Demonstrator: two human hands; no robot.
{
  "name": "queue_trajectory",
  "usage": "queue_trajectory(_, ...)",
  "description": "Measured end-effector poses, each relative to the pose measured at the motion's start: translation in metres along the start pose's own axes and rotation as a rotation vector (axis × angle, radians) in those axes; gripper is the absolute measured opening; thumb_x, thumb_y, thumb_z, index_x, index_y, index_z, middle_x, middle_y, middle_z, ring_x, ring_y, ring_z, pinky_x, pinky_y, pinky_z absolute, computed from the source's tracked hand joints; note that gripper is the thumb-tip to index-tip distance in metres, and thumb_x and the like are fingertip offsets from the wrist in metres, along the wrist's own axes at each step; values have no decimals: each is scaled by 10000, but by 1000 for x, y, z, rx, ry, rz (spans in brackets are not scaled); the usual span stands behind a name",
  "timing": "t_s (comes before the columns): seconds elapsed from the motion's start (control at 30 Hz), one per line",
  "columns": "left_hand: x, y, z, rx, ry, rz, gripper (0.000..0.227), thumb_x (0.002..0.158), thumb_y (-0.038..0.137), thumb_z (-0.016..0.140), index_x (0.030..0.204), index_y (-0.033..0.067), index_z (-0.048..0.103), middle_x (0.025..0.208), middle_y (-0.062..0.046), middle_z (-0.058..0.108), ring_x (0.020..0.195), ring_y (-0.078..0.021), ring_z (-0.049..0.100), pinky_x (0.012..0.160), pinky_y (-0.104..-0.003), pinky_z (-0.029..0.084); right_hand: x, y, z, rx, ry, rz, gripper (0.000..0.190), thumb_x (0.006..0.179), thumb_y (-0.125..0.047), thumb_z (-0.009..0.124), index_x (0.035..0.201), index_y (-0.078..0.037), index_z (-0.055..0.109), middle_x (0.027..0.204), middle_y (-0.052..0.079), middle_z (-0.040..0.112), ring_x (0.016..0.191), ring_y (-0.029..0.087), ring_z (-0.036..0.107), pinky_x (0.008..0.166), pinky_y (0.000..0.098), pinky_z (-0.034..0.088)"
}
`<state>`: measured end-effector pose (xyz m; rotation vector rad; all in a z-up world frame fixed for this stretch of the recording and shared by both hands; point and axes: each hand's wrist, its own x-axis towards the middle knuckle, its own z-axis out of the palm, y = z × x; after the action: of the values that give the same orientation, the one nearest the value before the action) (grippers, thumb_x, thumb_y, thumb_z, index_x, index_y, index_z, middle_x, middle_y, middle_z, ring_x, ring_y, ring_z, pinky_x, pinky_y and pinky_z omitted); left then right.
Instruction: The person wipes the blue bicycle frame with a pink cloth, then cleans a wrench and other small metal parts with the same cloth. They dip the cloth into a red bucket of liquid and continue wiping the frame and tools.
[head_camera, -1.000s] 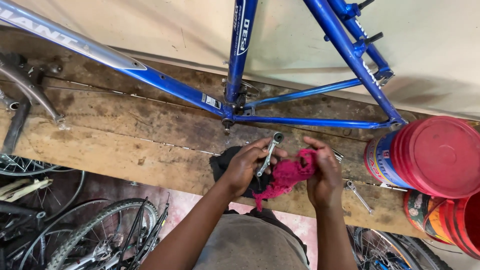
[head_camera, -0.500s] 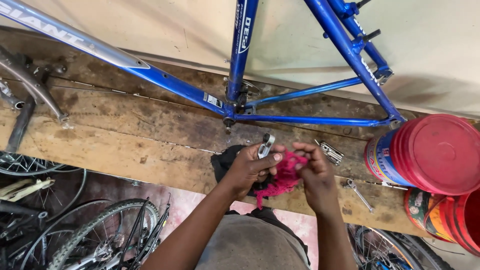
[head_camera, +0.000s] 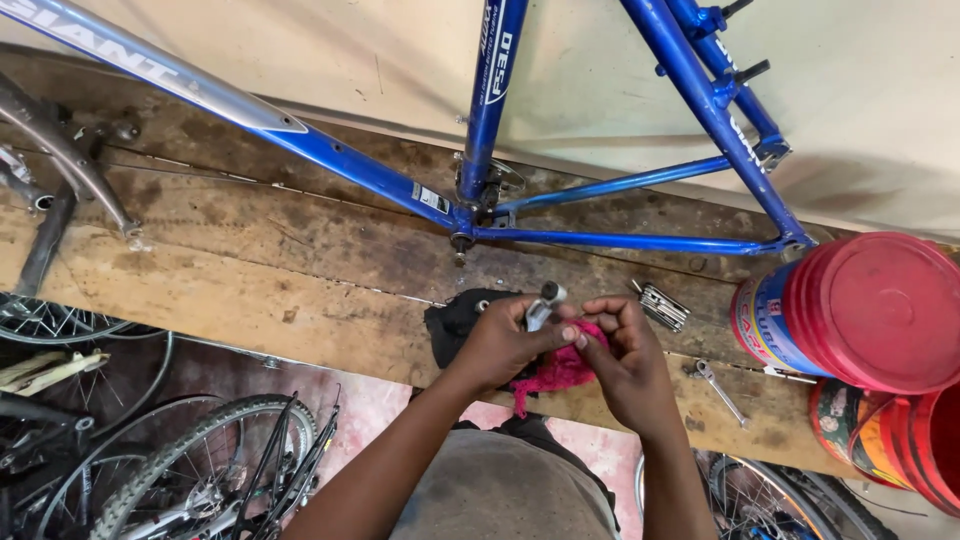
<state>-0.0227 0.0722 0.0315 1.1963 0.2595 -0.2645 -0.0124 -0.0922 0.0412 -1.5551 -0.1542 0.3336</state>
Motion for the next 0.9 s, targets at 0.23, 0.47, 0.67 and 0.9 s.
queue_trajectory(0.23,9,-18,-13,19,82,34,193,849,157,769,921,-11,708,581,-110,640,452,-87,520,434,-190,389,-1,6,-8,-219,115,72,196,878,-48,702,1063,0,655,741,72,730,708,104,586,729,269,484)
queue_trajectory(0.47,10,-24,-16,-28,79,25,175,876,169,726,880,-1,686,563,-86,606,451,-83,522,404,-186,384,3,8,-12,-181,137,-117,72,916,-51,647,932,12,677,845,150,718,846,209,657,852,363,500)
queue_trajectory(0.67,16,-26,-15,-56,77,11,200,880,181,728,884,-13,678,577,-93,615,451,-83,528,387,-189,388,8,7,-6,-276,71,-156,324,713,-64,848,986,0,685,866,109,706,854,197,651,864,380,503)
queue_trajectory(0.9,12,-19,-12,-84,65,-26,223,879,189,741,900,-22,672,591,-98,606,466,-83,514,388,-189,373,11,15,-2,-281,116,-265,119,776,-40,806,806,-13,694,790,120,668,772,223,633,779,343,496)
